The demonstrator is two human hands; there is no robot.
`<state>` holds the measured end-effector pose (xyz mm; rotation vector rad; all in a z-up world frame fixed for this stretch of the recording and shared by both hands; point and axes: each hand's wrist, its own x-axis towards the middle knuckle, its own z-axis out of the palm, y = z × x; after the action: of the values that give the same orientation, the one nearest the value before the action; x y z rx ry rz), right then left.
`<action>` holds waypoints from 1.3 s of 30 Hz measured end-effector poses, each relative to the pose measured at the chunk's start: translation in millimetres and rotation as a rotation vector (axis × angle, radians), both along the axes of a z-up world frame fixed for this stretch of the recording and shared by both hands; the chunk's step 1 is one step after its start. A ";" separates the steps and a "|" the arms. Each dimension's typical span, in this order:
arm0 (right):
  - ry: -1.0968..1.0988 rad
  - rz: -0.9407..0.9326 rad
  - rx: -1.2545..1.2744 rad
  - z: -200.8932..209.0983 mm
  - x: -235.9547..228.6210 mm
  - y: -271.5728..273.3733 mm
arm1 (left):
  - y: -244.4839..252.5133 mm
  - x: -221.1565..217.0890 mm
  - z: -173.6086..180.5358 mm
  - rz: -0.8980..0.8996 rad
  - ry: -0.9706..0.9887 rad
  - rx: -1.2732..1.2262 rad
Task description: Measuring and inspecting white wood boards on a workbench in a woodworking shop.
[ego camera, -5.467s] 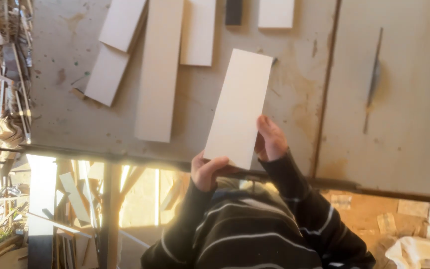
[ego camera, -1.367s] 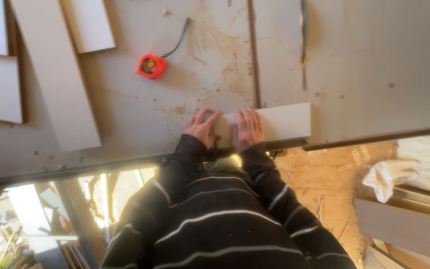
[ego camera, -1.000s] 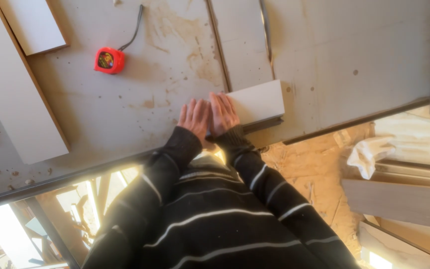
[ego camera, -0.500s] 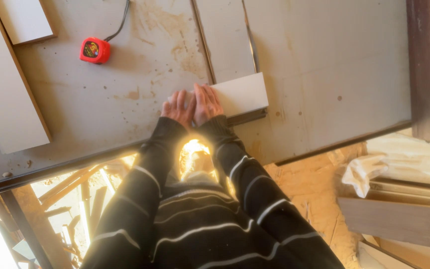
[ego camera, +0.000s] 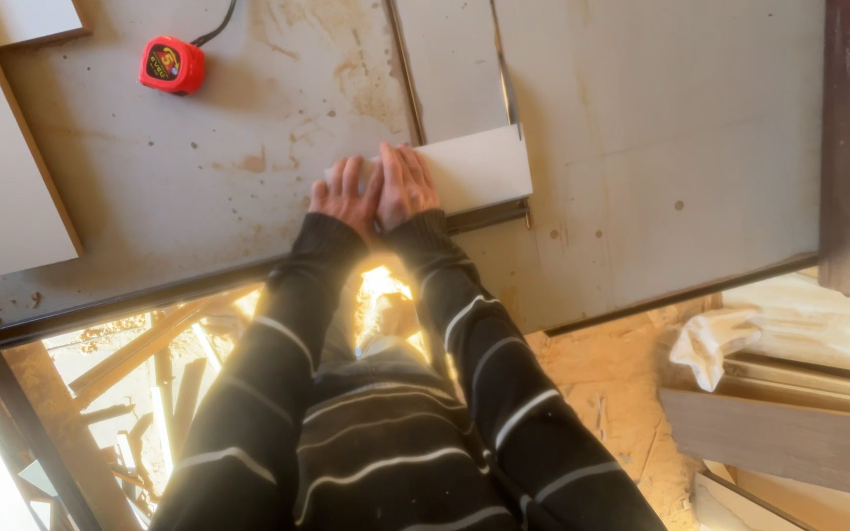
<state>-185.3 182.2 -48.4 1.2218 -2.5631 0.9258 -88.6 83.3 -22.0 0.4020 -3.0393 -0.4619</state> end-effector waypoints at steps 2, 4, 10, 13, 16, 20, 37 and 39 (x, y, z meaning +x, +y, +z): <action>0.000 -0.012 -0.004 -1.3 -1.3 -1.7 | -1.3 -1.8 -2.8 0.007 0.018 -0.003; -0.008 -0.024 -0.005 -5.9 0.9 1.1 | 1.5 -0.3 -7.0 0.014 0.027 -0.003; -0.018 -0.036 -0.029 -10.3 -0.8 0.4 | 2.7 -0.4 -15.7 0.034 0.056 -0.028; -0.043 -0.043 -0.011 -10.7 1.3 1.9 | 3.2 0.4 -15.0 0.036 0.073 -0.027; -0.039 -0.044 -0.005 -10.2 -0.8 1.0 | 3.8 -1.2 -17.1 0.042 0.083 -0.021; -0.035 -0.056 -0.008 -18.2 0.4 1.7 | 5.1 -1.2 -15.0 0.047 0.061 0.001; 0.040 -0.019 -0.079 -17.5 -5.5 2.0 | 10.0 -5.8 -7.8 0.084 -0.041 0.017; 0.004 0.003 -0.059 -12.9 -5.2 2.5 | 11.1 -5.5 -6.7 0.096 -0.042 0.034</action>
<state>-190.5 184.7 -61.2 1.2111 -2.5120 0.9912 -94.1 94.4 -28.7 0.5642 -3.0390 -0.5067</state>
